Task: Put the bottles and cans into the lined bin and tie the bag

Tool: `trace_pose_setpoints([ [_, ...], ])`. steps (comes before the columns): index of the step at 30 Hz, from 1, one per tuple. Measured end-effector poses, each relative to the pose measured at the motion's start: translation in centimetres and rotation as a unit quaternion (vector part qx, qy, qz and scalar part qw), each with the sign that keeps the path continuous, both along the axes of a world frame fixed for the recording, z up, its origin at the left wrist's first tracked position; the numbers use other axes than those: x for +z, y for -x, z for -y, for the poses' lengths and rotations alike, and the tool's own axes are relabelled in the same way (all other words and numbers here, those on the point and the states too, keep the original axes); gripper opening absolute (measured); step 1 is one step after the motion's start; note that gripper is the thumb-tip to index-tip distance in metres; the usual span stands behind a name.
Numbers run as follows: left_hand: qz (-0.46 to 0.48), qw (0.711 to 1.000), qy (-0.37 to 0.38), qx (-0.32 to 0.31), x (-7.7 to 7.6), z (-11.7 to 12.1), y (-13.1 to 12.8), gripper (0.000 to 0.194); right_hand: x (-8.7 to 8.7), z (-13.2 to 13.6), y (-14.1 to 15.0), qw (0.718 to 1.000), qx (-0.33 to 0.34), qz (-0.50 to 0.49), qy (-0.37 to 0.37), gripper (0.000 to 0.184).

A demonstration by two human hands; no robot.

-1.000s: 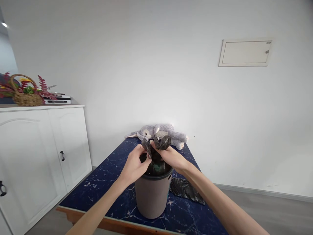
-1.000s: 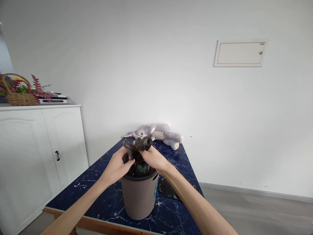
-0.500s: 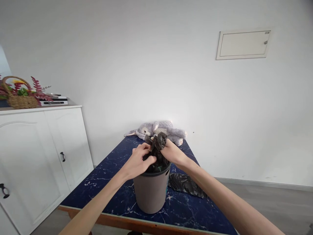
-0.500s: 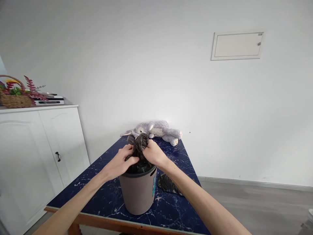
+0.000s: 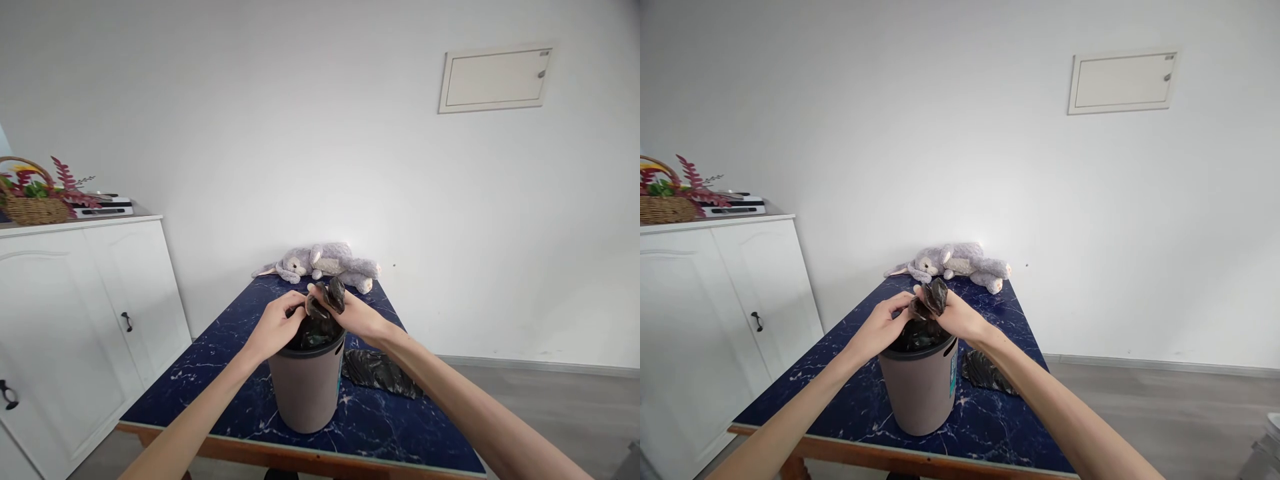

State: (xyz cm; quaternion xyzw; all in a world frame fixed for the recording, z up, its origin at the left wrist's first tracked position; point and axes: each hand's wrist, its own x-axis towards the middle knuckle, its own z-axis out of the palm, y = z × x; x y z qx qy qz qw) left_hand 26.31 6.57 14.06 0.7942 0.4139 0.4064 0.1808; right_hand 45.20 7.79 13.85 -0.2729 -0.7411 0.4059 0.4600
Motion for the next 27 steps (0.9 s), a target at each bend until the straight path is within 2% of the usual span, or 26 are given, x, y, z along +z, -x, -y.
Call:
trace_pose_setpoints([
  [3,0.038,0.998,0.055,0.001,0.4,0.4,0.1,0.025,0.7,0.5,-0.8,0.998,0.047,0.032,-0.017,0.039],
  [5,0.064,0.994,0.092,-0.006,0.6,0.7,0.3,0.023,1.0,0.6,-1.2,0.993,0.081,0.061,-0.067,0.032],
  [7,0.079,0.991,0.110,0.000,0.7,0.8,0.4,0.022,1.2,0.7,-1.5,0.986,0.088,0.085,-0.113,0.025],
  [11,0.077,0.991,0.109,0.030,0.5,0.8,0.7,0.021,0.7,0.4,-1.2,0.978,-0.003,0.098,-0.183,0.014],
  [18,0.047,0.998,0.033,0.015,-0.3,1.9,0.4,0.013,-1.8,-1.3,-0.1,0.933,-0.184,0.076,-0.299,0.028],
  [21,0.047,0.997,0.052,-0.011,-0.3,2.3,0.7,0.033,-2.6,-1.6,0.3,0.915,-0.189,0.056,-0.352,0.033],
  [24,0.067,0.993,0.099,-0.002,-0.3,1.7,1.2,0.055,-2.8,-1.5,0.7,0.891,-0.189,0.044,-0.410,0.033],
  [27,0.090,0.988,0.126,0.006,-0.3,0.7,1.4,0.053,-2.8,-1.2,1.3,0.847,-0.255,0.066,-0.461,0.028],
])
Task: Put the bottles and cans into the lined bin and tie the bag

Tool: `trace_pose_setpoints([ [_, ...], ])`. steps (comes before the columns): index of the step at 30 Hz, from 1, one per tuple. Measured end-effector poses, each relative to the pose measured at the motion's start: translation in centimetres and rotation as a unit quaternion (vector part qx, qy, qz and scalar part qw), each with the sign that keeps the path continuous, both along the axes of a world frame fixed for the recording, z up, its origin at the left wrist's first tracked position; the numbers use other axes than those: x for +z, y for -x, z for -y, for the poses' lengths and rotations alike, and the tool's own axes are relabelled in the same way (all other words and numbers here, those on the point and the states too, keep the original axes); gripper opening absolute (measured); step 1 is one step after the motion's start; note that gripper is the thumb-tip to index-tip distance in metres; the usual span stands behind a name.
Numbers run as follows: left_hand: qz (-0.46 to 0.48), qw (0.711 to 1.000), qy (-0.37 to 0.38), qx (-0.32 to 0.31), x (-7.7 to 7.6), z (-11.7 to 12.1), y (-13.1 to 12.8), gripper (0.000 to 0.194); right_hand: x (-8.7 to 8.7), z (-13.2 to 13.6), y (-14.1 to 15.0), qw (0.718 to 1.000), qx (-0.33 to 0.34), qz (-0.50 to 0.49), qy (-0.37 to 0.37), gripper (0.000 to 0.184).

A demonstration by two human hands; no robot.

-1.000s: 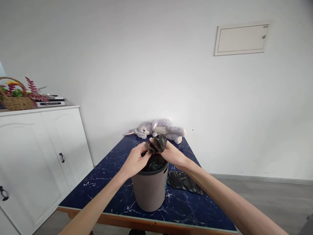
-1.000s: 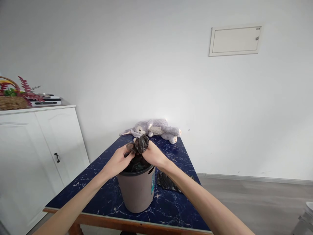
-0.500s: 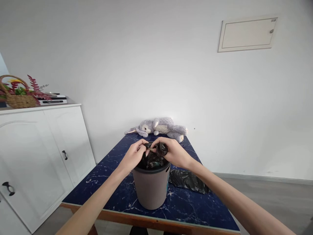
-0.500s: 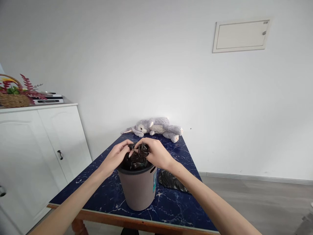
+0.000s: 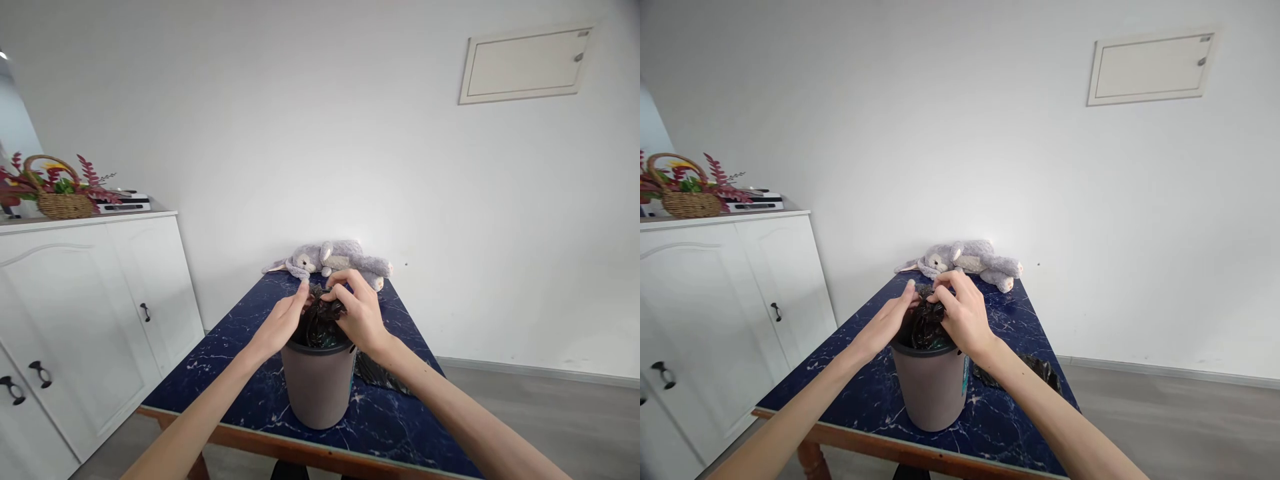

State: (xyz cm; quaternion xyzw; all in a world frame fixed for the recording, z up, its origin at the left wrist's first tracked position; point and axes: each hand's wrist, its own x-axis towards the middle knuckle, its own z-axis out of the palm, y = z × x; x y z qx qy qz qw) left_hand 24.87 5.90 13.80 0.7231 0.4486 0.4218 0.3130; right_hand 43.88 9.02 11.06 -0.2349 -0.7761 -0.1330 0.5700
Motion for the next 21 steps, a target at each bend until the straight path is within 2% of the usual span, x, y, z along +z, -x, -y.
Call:
trace_pose_setpoints([
  [2,0.017,1.000,-0.008,-0.015,0.1,-0.6,-0.1,0.046,0.0,0.0,0.3,0.999,-0.045,0.011,-0.020,0.029],
  [4,0.030,0.999,-0.030,-0.024,0.2,-0.9,-0.2,0.041,0.0,-0.1,0.4,0.998,-0.049,0.039,-0.019,0.031],
  [9,-0.021,0.994,-0.107,0.030,0.4,-0.9,0.0,0.043,0.0,-0.2,-0.1,0.988,0.007,0.155,-0.017,0.039],
  [12,-0.046,0.990,-0.125,0.045,0.1,-1.2,0.8,0.045,0.0,0.2,-0.5,0.981,0.035,0.190,-0.011,0.040],
  [17,-0.037,0.992,-0.109,0.055,-1.1,-3.0,2.4,0.050,-0.2,1.8,-0.9,0.973,0.085,0.200,0.071,0.046],
  [21,0.050,0.998,-0.028,0.024,-1.6,-4.2,3.1,0.048,0.1,2.9,-1.3,0.959,0.105,0.204,0.166,0.047],
])
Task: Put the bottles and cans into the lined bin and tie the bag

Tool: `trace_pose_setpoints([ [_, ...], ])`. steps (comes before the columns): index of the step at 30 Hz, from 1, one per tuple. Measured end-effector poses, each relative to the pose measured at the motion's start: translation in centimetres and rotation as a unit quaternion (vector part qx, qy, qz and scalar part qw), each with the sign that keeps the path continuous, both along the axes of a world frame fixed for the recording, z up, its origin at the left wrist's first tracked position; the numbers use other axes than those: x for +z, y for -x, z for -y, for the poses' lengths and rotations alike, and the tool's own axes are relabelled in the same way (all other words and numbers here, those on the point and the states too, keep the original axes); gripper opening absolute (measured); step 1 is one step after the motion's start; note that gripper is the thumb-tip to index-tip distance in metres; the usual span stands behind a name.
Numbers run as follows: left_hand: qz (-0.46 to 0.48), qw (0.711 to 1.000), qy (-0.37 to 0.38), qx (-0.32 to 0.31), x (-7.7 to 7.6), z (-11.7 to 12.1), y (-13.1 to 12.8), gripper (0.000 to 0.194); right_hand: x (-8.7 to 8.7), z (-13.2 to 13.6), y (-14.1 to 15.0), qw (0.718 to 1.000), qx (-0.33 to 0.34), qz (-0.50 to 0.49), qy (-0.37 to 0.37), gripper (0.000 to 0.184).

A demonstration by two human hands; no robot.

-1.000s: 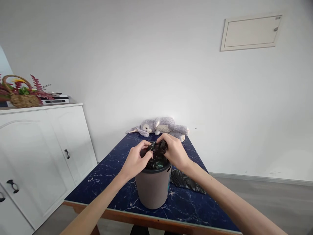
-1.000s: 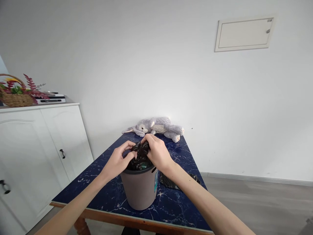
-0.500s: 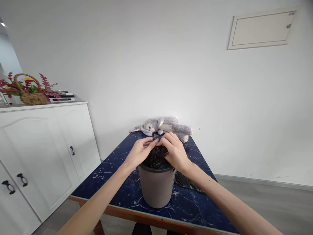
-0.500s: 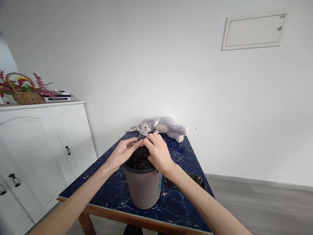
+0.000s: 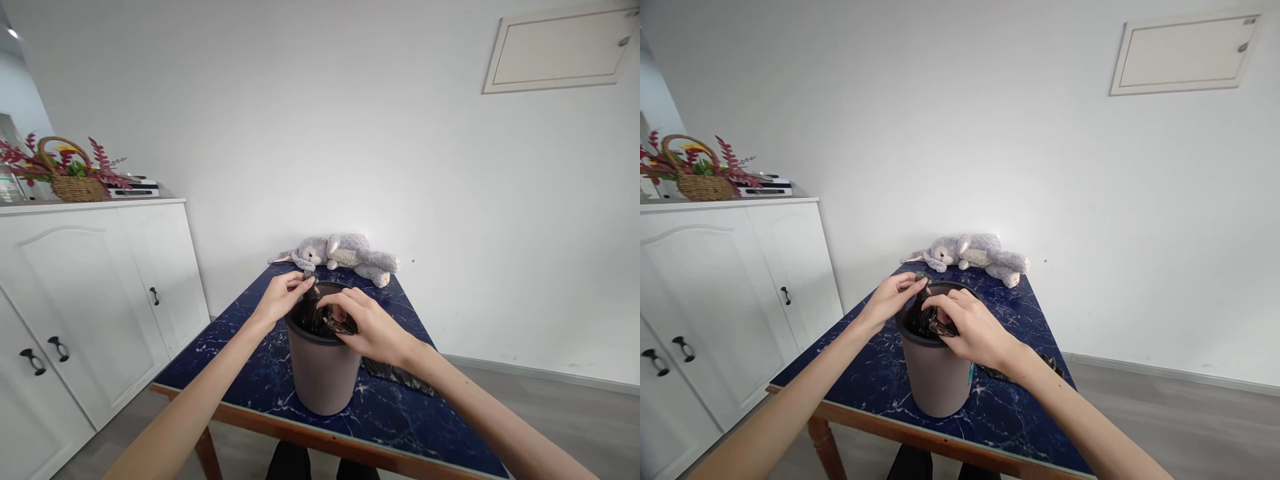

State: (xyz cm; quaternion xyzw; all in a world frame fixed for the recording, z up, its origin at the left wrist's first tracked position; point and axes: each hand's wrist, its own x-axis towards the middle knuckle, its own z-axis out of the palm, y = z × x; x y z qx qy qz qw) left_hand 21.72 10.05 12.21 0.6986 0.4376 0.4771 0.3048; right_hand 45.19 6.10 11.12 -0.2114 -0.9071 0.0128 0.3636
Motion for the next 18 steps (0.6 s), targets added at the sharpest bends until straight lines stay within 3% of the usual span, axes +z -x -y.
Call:
trace_pose_setpoints([
  [6,0.110,0.991,0.072,-0.005,-0.1,-0.5,0.4,0.062,0.0,0.2,-0.5,0.995,0.007,-0.035,0.092,0.042],
  [12,0.096,0.989,0.105,0.031,-0.9,-1.8,2.3,0.066,0.2,0.1,-1.5,0.993,0.013,0.024,0.115,0.030],
  [18,0.105,0.983,0.120,0.088,-2.4,-3.1,4.6,0.073,0.6,-0.6,-2.2,0.979,-0.004,0.009,0.205,0.012],
])
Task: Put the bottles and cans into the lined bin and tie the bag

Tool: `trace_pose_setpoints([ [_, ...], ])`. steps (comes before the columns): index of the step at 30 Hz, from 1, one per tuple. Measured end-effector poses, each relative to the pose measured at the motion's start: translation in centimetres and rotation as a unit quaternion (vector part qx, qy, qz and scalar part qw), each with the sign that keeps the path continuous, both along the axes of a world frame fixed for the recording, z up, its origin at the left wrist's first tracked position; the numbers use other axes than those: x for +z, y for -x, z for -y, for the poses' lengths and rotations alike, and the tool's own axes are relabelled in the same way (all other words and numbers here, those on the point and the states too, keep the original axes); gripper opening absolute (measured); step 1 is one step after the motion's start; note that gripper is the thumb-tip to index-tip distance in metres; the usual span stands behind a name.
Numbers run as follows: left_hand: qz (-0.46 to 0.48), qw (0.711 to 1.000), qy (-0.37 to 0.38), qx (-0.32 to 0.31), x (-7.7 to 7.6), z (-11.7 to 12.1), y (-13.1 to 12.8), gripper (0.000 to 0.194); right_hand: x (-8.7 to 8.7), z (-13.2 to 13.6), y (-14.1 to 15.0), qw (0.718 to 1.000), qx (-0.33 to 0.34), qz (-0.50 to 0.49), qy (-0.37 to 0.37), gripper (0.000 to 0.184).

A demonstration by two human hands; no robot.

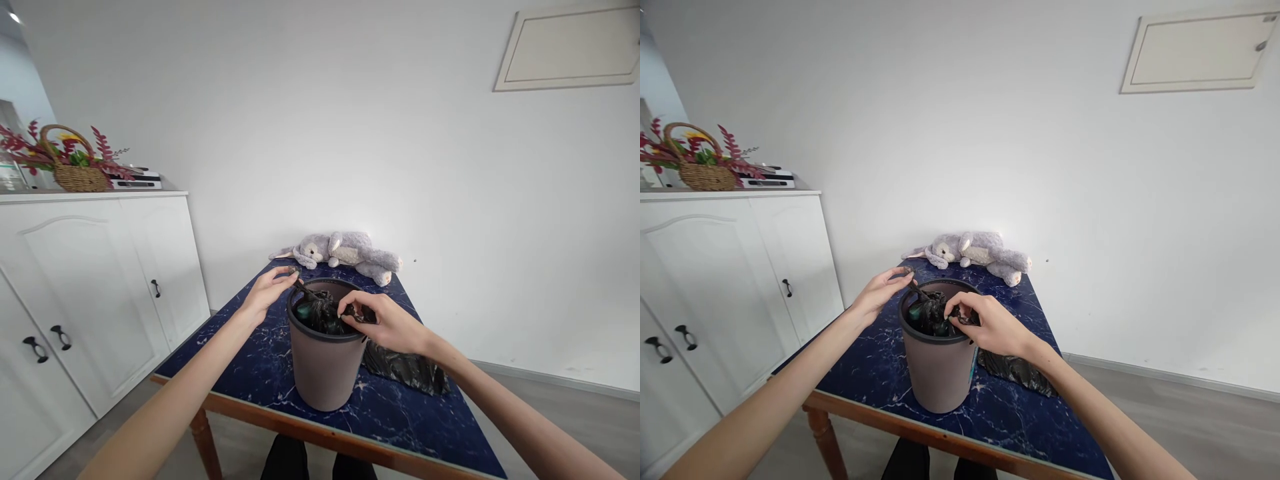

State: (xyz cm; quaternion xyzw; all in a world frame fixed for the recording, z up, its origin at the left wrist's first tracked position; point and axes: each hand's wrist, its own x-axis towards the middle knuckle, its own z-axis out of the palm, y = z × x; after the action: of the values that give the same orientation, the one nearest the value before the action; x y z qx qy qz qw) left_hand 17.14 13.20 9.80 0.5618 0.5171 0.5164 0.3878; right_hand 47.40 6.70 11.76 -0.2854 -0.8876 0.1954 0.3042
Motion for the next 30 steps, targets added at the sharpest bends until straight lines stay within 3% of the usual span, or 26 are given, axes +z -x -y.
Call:
trace_pose_setpoints([
  [5,0.017,0.999,0.016,0.040,-0.8,0.1,0.6,0.073,0.6,0.0,-0.8,0.999,-0.008,0.037,0.017,0.012],
  [12,0.010,0.999,-0.001,0.036,0.1,3.4,0.2,0.070,2.4,-0.4,-2.0,0.988,-0.046,0.138,0.046,0.017],
  [15,0.014,0.999,-0.018,0.030,0.4,4.8,0.2,0.067,2.7,-0.9,-0.2,0.984,-0.071,0.162,0.027,0.019],
  [19,0.022,0.999,-0.035,0.029,0.1,6.2,0.7,0.061,1.7,-1.5,4.1,0.976,-0.101,0.189,-0.047,0.036],
  [21,0.017,0.999,-0.037,0.026,-0.4,6.9,1.2,0.060,1.0,-2.0,5.8,0.969,-0.112,0.208,-0.073,0.025],
  [23,0.017,0.998,-0.045,0.028,-1.4,7.4,2.0,0.060,0.6,-2.6,6.7,0.966,-0.121,0.211,-0.089,0.007],
  [25,0.012,0.998,-0.052,0.038,-3.1,7.6,3.1,0.057,0.6,-3.3,6.7,0.967,-0.131,0.200,-0.088,0.001],
  [27,-0.010,0.997,-0.042,0.059,-5.6,7.4,4.4,0.054,1.1,-4.0,6.0,0.973,-0.143,0.164,-0.072,0.004],
  [30,-0.086,0.992,-0.007,0.092,-10.6,6.2,6.8,0.049,2.6,-4.7,4.3,0.986,-0.158,0.057,-0.014,0.008],
])
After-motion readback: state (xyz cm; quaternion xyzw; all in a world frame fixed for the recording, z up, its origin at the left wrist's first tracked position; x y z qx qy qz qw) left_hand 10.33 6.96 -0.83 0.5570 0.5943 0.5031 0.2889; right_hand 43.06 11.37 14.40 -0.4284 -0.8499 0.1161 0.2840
